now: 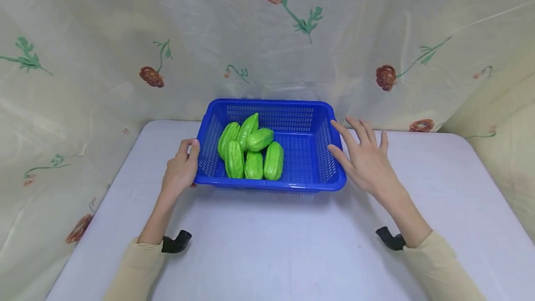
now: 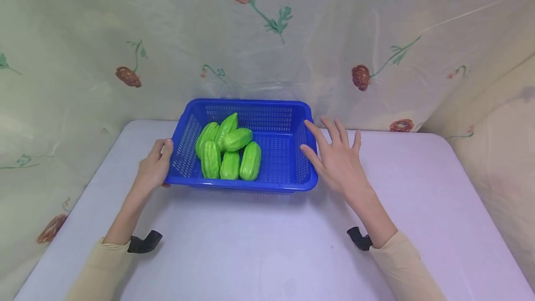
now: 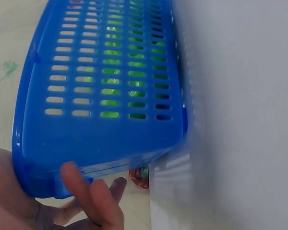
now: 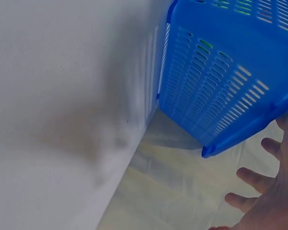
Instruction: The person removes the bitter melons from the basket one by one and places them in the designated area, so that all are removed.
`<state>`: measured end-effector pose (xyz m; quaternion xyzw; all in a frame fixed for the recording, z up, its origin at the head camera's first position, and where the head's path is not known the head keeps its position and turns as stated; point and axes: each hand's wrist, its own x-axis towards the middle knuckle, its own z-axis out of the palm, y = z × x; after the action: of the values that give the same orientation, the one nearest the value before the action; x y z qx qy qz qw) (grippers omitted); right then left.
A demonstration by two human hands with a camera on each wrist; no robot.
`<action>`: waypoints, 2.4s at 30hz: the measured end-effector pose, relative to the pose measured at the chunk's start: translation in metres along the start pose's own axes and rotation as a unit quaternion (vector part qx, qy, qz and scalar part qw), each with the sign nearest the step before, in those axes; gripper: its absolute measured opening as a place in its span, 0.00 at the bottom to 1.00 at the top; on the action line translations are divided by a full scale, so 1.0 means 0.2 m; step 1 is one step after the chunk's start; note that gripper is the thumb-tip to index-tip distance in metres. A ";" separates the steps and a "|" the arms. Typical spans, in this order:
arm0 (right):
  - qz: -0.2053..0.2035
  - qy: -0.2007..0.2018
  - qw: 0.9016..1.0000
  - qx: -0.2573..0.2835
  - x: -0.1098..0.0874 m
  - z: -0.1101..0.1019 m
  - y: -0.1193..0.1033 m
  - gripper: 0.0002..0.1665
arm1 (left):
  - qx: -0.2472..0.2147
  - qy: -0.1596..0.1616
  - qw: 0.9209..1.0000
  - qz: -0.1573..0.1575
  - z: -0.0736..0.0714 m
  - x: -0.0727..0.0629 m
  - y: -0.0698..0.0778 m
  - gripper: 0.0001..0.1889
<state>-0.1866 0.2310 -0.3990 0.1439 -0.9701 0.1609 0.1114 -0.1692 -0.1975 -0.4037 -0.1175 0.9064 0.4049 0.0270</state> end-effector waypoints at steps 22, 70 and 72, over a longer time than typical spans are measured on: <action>-0.016 -0.013 0.999 0.027 0.03 0.03 -0.03 0.37 | -0.160 0.030 0.986 -0.024 0.02 -0.16 -0.02 0.28; -0.041 -0.044 0.996 0.063 0.07 -0.03 -0.09 0.40 | -0.241 0.092 0.965 0.046 0.20 -0.24 -0.04 0.28; -0.053 -0.038 0.995 0.075 0.09 -0.05 -0.11 0.39 | -0.224 0.110 0.967 0.049 0.21 -0.24 -0.04 0.28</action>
<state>-0.1951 0.2097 -0.3793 0.2094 -0.9496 0.2220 0.0719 -0.1230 -0.1621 -0.4307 -0.1202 0.7944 0.5833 -0.1195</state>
